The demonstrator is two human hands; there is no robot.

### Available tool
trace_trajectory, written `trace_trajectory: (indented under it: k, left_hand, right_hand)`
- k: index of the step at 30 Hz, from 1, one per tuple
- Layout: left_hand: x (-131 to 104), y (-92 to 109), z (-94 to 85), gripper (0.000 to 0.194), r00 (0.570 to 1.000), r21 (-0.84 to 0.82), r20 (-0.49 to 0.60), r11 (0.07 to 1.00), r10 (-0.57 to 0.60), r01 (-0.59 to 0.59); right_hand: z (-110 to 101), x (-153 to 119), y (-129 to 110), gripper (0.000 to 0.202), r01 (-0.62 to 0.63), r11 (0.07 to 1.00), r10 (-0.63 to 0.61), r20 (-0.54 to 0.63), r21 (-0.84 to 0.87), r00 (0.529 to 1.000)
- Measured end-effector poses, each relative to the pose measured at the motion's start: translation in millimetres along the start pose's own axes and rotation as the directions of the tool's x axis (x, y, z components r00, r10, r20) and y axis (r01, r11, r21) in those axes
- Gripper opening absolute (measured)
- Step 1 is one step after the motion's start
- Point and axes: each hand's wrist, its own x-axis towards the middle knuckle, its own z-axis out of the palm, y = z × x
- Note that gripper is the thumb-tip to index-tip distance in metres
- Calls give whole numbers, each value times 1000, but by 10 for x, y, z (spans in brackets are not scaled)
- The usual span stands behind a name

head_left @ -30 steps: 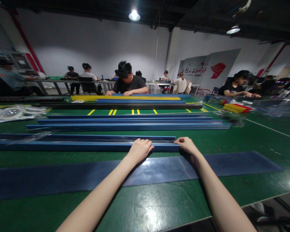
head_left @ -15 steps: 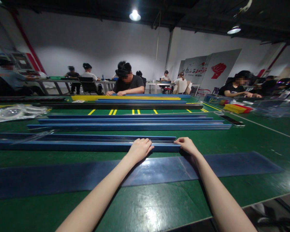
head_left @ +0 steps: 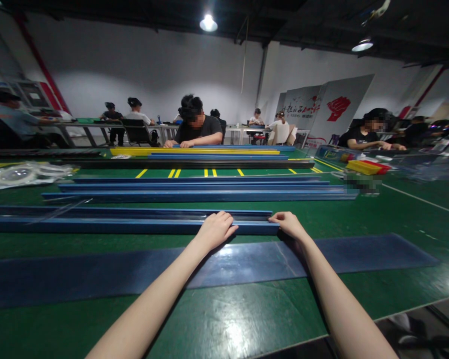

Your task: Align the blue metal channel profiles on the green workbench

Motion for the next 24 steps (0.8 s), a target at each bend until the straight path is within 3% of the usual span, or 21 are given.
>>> trace_trajectory:
  k: [12,24]
  left_hand:
    - [-13,-53,34,28,1000,36,-17,999,22,-22]
    - [-3,-51,-37,20,995,-166,-19,981,-101,96]
  right_hand:
    - [14,1,14,23,12,1000,-12,-6,0,1000]
    - [10,6,15,23,11,1000,-11,3,8,1000]
